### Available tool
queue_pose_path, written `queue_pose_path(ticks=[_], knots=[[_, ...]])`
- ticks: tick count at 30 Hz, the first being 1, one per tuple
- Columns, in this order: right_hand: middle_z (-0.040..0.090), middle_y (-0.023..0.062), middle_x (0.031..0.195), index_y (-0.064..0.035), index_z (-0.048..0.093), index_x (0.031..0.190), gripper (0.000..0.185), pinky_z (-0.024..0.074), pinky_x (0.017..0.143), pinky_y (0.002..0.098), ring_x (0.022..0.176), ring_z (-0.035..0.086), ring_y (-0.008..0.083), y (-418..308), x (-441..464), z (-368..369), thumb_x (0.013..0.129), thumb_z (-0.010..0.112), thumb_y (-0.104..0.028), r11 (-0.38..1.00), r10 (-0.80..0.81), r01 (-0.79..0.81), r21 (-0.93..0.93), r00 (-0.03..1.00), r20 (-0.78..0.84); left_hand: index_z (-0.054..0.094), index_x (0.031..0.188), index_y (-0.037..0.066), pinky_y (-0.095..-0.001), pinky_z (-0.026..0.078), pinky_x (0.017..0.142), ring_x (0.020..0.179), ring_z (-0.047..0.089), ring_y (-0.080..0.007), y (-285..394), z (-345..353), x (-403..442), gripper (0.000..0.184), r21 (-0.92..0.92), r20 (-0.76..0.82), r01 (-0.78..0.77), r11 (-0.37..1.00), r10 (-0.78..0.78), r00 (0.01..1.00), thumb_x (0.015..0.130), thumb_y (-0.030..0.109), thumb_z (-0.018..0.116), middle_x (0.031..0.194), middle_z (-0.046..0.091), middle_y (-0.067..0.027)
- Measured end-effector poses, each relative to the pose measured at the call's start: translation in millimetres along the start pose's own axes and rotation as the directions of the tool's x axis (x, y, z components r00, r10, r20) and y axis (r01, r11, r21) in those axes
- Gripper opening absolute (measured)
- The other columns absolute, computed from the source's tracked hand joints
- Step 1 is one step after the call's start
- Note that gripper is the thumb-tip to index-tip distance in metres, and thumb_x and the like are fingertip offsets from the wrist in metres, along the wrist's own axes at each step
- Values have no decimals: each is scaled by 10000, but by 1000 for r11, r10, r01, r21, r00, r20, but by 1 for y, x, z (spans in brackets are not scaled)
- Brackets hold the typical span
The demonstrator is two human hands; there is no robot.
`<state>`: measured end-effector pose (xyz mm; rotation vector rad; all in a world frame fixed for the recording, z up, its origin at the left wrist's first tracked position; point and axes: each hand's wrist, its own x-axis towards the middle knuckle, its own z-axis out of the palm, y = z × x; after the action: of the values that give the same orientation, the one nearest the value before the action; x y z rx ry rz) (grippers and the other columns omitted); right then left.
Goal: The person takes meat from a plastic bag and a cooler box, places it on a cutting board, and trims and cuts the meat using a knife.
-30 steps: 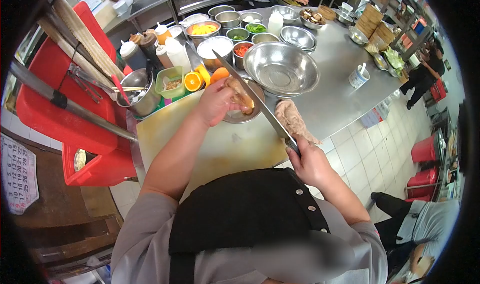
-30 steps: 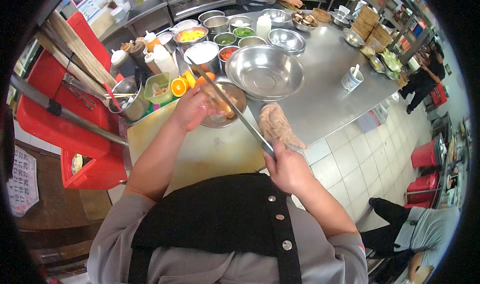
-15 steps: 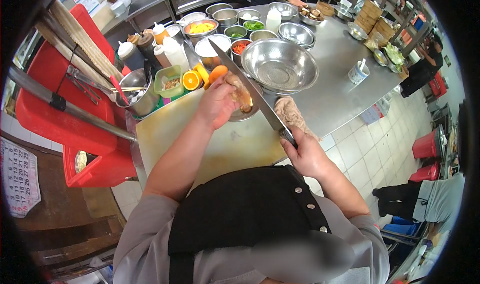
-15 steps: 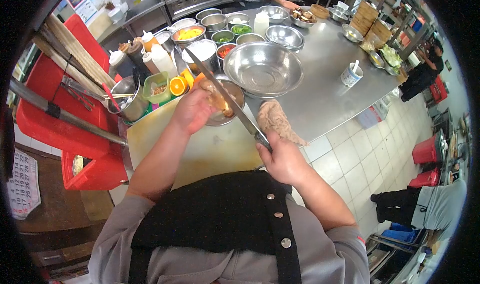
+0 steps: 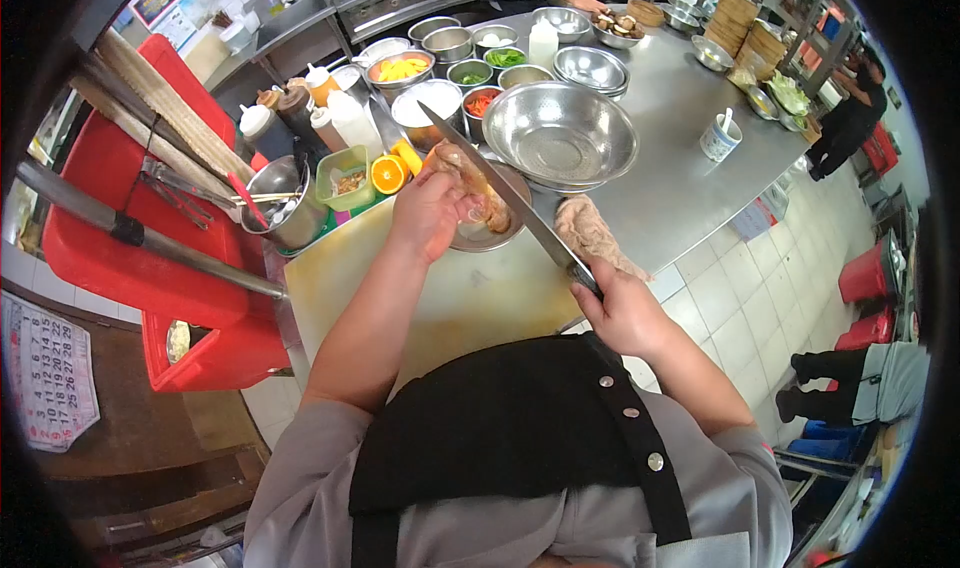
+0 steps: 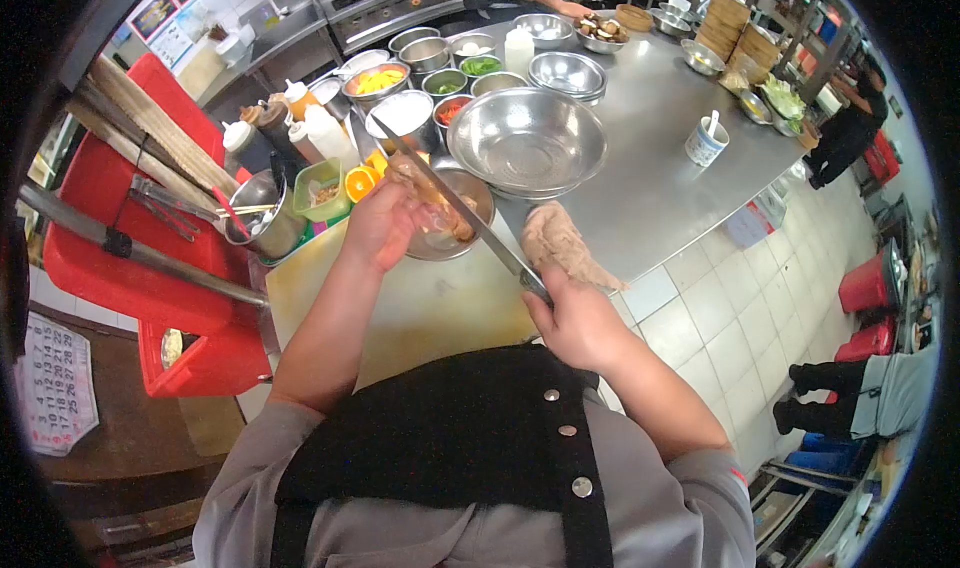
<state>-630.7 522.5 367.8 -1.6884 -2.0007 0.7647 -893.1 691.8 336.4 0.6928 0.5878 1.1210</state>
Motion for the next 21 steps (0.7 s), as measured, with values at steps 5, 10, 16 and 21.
queue_pose_path(ticks=[5, 10, 16, 21], knots=[[663, 306, 849, 28, 489, 1180, 329, 510, 749, 550, 857, 651, 503, -6, -3, -3, 1010, 572, -242, 1000, 24, -24, 6, 998, 56, 585, 1249, 44, -387, 569, 825, 1037, 659, -193, -1, -9, 8, 282, 42, -31, -31, 999, 32, 999, 983, 31, 494, 1166, 656, -76], [669, 308, 857, 34, 489, 1181, 339, 519, 761, 555, 862, 654, 505, -8, -2, 4, 1015, 561, -253, 997, 63, -60, -46, 996, 61, 602, 1249, 61, -347, 551, 813, 994, 648, -159, -9, 3, 0, 275, 112, -32, -21, 993, 25, 999, 1000, 56, 484, 1154, 654, -49], [669, 331, 871, 54, 490, 1178, 358, 527, 760, 566, 861, 660, 511, -5, 7, 13, 1015, 556, -257, 996, 63, -60, -67, 997, 47, 608, 1265, 91, -315, 538, 817, 999, 641, -129, -19, 5, -6, 288, 218, -82, 11, 976, 7, 997, 1005, 67, 485, 1164, 657, -20], [664, 339, 843, 70, 491, 1169, 363, 526, 750, 571, 837, 660, 517, -8, 13, 17, 1012, 561, -251, 996, 67, -65, -60, 997, 25, 605, 1274, 80, -329, 538, 849, 1027, 658, -153, -25, 12, -10, 290, 234, -83, 47, 971, -29, 996, 1008, 79, 487, 1193, 668, -41]])
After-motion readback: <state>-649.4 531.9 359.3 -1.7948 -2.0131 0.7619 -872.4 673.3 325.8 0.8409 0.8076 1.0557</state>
